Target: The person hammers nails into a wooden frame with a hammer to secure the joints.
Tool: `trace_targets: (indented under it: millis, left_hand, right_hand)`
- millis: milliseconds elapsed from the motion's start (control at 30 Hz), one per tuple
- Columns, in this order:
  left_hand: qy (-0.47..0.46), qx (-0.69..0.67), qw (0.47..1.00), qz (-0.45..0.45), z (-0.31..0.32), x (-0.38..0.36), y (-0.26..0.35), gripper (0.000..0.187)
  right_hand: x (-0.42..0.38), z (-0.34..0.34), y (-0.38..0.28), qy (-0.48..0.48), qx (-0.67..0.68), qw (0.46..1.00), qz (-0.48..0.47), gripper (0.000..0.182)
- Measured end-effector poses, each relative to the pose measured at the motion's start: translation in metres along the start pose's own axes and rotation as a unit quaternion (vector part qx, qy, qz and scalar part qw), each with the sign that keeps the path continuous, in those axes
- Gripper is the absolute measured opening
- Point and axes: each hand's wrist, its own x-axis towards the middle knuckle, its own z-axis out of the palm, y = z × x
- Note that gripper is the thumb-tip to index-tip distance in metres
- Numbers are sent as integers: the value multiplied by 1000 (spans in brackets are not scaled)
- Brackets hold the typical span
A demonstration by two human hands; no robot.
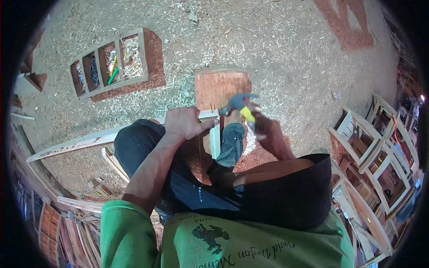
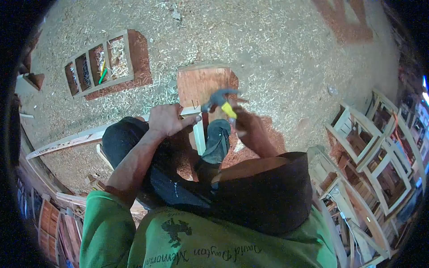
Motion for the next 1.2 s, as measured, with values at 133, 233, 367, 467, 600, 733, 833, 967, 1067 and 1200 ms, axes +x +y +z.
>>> trace_targets:
  millis: [133,233,367,467,600,733,833,967,1067,1200]
  left_hand:
    - [11,-8,1000,5,5,1,-1,98]
    - [11,-11,1000,8,5,1,-3,99]
    - [7,-5,1000,-4,2,-1,0,98]
    - [10,-11,1000,4,9,-5,-2,97]
    - [15,-18,1000,7,8,-2,-1,97]
    - [-15,-8,1000,-10,-2,-3,5,95]
    - [-6,-8,1000,-6,2,-3,4,96]
    - [-7,3,1000,-15,-1,-4,5,98]
    - [-31,6,999,-25,-4,-3,8,100]
    - [108,87,990,-37,19,-9,8,102]
  right_hand:
    - [55,-78,-96,148,-163,964,-147,61]
    - [83,-125,-165,215,-1,970,-113,53]
    - [112,-109,-156,120,-120,982,-87,51]
    - [88,-55,-92,-94,-197,965,-144,58]
    - [54,-35,-29,93,20,988,-120,55]
    - [3,4,34,127,224,958,129,54]
    - [-35,43,25,89,271,946,155,57]
    - [-39,79,19,55,337,931,132,61]
    - [-39,87,20,77,311,941,112,62]
    - [-38,85,23,66,285,953,82,62]
